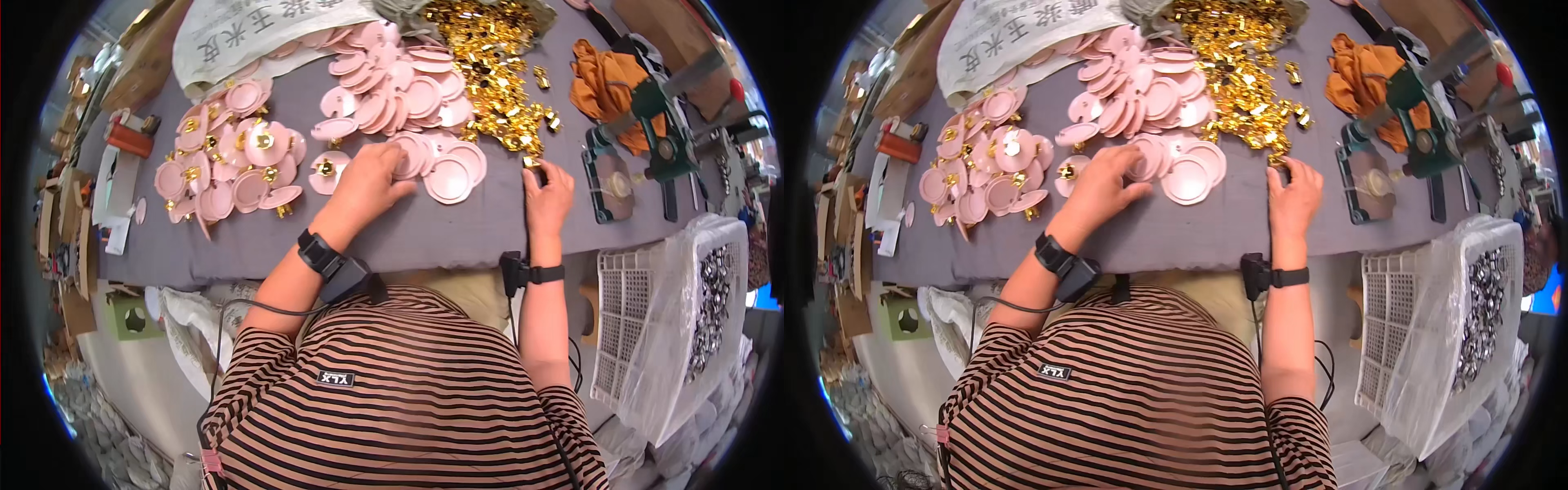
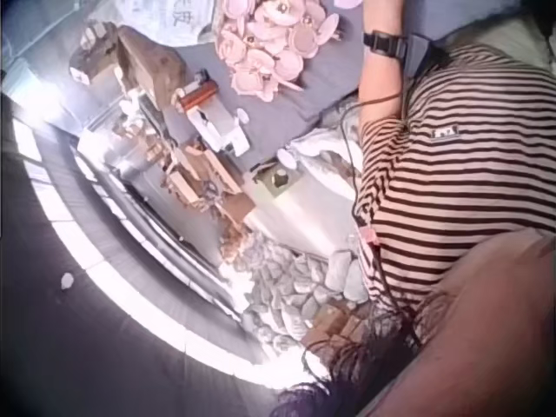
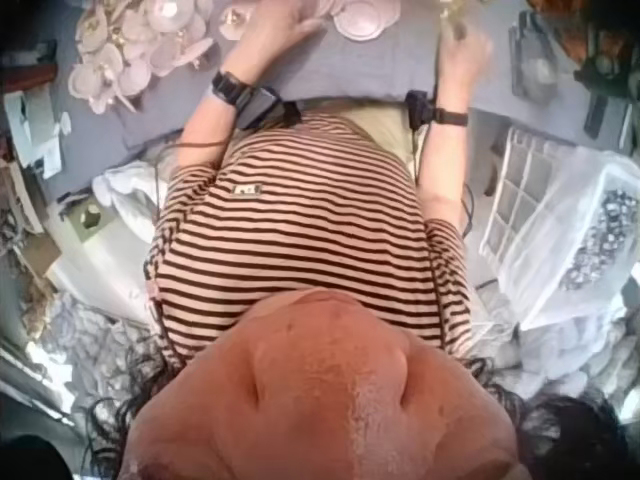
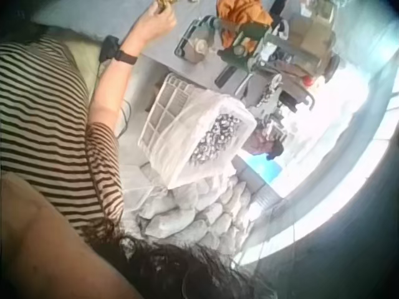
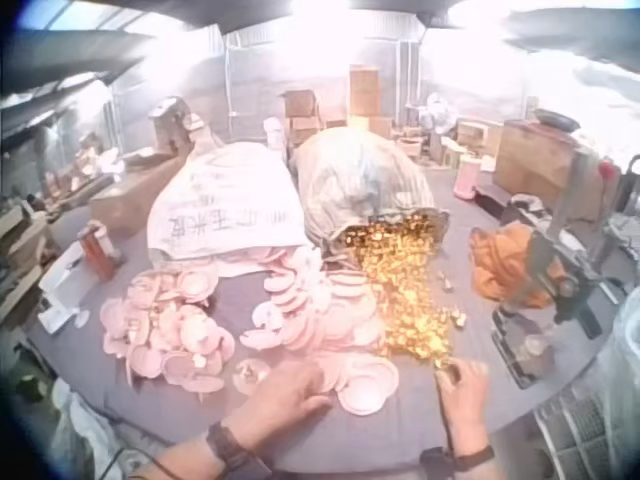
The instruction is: Assembling gold-colored metal fittings into pink circular plastic bases using manual manipulation and a hand press.
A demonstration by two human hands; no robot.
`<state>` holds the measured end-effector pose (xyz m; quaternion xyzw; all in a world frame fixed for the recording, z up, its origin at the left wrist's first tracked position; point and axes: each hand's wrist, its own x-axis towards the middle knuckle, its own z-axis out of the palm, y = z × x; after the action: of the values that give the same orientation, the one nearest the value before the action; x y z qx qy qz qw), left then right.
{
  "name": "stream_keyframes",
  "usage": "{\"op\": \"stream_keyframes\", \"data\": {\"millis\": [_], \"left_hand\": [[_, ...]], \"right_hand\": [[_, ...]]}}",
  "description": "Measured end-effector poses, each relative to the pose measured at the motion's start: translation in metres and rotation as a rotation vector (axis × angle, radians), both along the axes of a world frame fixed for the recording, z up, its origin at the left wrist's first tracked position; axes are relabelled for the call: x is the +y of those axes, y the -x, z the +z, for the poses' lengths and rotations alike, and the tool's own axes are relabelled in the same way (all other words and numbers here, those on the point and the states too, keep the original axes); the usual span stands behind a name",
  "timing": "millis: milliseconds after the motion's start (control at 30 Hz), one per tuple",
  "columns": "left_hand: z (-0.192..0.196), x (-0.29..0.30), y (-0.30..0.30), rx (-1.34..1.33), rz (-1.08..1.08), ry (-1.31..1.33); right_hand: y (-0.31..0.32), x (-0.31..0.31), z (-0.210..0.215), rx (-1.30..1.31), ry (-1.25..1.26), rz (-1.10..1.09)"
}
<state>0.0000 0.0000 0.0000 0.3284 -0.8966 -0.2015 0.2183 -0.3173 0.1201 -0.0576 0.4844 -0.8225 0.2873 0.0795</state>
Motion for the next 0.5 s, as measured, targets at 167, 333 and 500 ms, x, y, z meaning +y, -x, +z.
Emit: {"op": "stream_keyframes", "data": {"millis": [167, 333, 500], "left_hand": [[-0.017, 0.000, 0.009, 0.064, 0.118, 0.133], [0.009, 0.006, 0.018, 0.235, 0.283, -0.170], [0.018, 0.007, 0.021, 0.198, 0.316, -0.183]], "right_hand": [[-0.026, -0.011, 0.030, -0.048, 0.283, 0.066], [-0.006, 0.002, 0.015, -0.085, 0.205, 0.100], [-0.011, 0.007, 0.023, 0.025, 0.198, 0.114]]}}
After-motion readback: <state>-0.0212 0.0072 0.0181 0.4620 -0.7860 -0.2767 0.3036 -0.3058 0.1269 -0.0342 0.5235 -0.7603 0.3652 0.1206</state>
